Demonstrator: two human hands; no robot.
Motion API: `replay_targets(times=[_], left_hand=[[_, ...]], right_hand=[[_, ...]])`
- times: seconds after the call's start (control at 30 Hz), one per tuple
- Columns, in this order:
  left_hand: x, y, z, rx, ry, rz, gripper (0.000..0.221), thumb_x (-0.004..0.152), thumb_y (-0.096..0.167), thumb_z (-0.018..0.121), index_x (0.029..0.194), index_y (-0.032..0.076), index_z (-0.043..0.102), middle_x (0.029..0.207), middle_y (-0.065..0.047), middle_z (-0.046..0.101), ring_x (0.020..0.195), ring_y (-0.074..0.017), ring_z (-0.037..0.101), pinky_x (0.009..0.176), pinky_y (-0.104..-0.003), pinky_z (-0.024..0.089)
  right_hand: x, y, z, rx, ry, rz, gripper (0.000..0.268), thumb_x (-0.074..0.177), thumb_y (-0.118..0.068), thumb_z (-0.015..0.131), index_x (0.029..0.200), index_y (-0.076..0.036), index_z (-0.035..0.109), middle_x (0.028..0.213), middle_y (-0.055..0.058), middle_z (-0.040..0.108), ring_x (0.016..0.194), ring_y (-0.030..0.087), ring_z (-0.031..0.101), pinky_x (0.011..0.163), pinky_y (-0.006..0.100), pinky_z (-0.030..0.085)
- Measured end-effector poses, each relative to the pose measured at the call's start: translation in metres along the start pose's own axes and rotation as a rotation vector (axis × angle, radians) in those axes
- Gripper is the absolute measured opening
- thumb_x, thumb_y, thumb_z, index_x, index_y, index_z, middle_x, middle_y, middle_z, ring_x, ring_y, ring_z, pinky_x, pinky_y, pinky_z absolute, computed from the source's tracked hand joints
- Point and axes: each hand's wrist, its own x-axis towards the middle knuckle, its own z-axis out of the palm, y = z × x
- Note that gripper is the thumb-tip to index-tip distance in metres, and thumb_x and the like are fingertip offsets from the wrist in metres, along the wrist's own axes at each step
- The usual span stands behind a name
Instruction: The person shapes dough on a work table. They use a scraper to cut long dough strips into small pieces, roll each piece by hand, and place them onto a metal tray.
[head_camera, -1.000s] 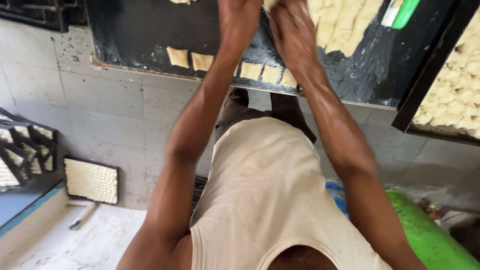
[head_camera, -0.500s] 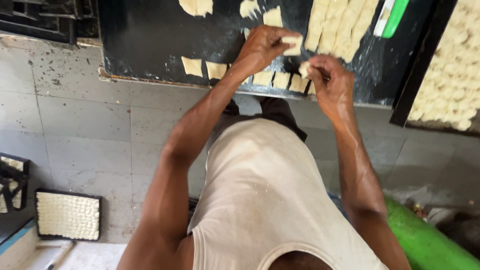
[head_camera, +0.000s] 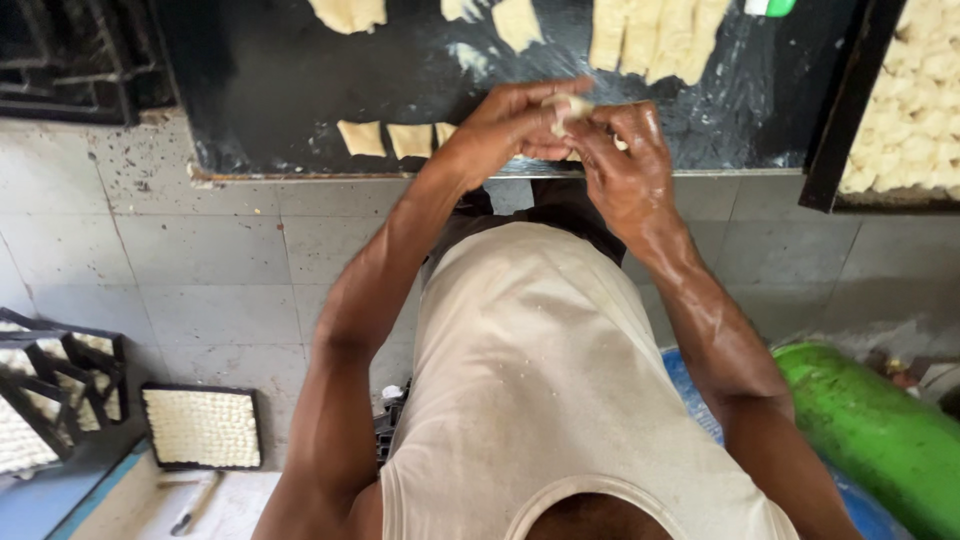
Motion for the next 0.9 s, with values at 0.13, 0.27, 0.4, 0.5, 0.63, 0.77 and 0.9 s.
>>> replay_targets(times=[0.13, 0.27, 0.4, 0.5, 0.63, 0.77, 0.9], left_hand=[[0.003, 0.007, 0.027, 0.182, -0.177, 0.421, 0.041, 0.100, -0.013, 0.056, 0.133, 0.007, 0.068, 0.143, -0.012, 0.053, 0.114, -0.0185, 0.067, 0.079, -0.031, 0.057], [0.040, 0.024, 0.059, 0.218, -0.213, 0.335, 0.039, 0.100, 0.000, 0.073, 0.137, 0.009, 0.064, 0.131, -0.009, 0.062, 0.116, -0.0176, 0.068, 0.097, -0.036, 0.059], [0.074, 0.018, 0.085, 0.615, -0.073, 0.150, 0.038, 0.100, 0.010, 0.074, 0.137, 0.011, 0.068, 0.121, -0.008, 0.078, 0.108, -0.0194, 0.078, 0.095, -0.034, 0.066], [0.105, 0.019, 0.101, 0.199, -0.156, -0.107, 0.036, 0.106, 0.014, 0.065, 0.140, 0.006, 0.064, 0.117, -0.012, 0.079, 0.104, -0.0244, 0.079, 0.098, -0.035, 0.066], [0.146, 0.030, 0.140, 0.041, -0.109, -0.399, 0.034, 0.106, 0.014, 0.061, 0.137, 0.000, 0.062, 0.115, -0.015, 0.078, 0.109, -0.0261, 0.077, 0.100, -0.035, 0.063], [0.184, 0.035, 0.193, 0.399, -0.182, 0.099, 0.035, 0.101, -0.011, 0.062, 0.132, 0.004, 0.066, 0.140, -0.019, 0.058, 0.125, -0.0366, 0.061, 0.108, -0.043, 0.058], [0.224, 0.054, 0.220, 0.514, -0.162, 0.464, 0.051, 0.098, -0.021, 0.057, 0.137, 0.011, 0.061, 0.165, -0.017, 0.029, 0.146, -0.0441, 0.042, 0.123, -0.050, 0.047]], right_hand=[[-0.008, 0.035, -0.025, 0.670, 0.076, 0.604, 0.031, 0.088, -0.002, 0.088, 0.110, -0.001, 0.066, 0.110, 0.011, 0.061, 0.096, 0.020, 0.061, 0.086, 0.032, 0.056], [-0.006, 0.067, -0.055, 1.170, 0.009, 0.866, 0.025, 0.092, 0.001, 0.081, 0.114, -0.005, 0.072, 0.110, 0.012, 0.069, 0.097, 0.018, 0.064, 0.086, 0.032, 0.056], [-0.023, 0.088, -0.077, 0.327, 0.032, 0.385, 0.019, 0.098, 0.003, 0.085, 0.112, -0.003, 0.075, 0.111, 0.006, 0.069, 0.105, 0.027, 0.064, 0.091, 0.042, 0.055], [-0.027, 0.104, -0.096, -0.052, 0.030, 0.130, 0.039, 0.076, -0.017, 0.086, 0.107, 0.003, 0.075, 0.108, 0.014, 0.062, 0.096, 0.036, 0.061, 0.085, 0.045, 0.054], [-0.038, 0.135, -0.119, 0.121, 0.106, 0.215, 0.023, 0.092, -0.003, 0.083, 0.113, -0.002, 0.074, 0.115, 0.009, 0.062, 0.108, 0.030, 0.064, 0.093, 0.046, 0.055], [-0.059, 0.193, -0.129, 0.461, 0.236, 0.561, 0.028, 0.096, -0.003, 0.079, 0.121, 0.000, 0.069, 0.126, 0.013, 0.064, 0.113, 0.028, 0.066, 0.089, 0.039, 0.060], [-0.068, 0.295, -0.149, 1.355, 0.430, 1.035, 0.014, 0.106, -0.010, 0.061, 0.114, -0.005, 0.072, 0.117, 0.013, 0.075, 0.102, 0.020, 0.074, 0.087, 0.033, 0.063]])
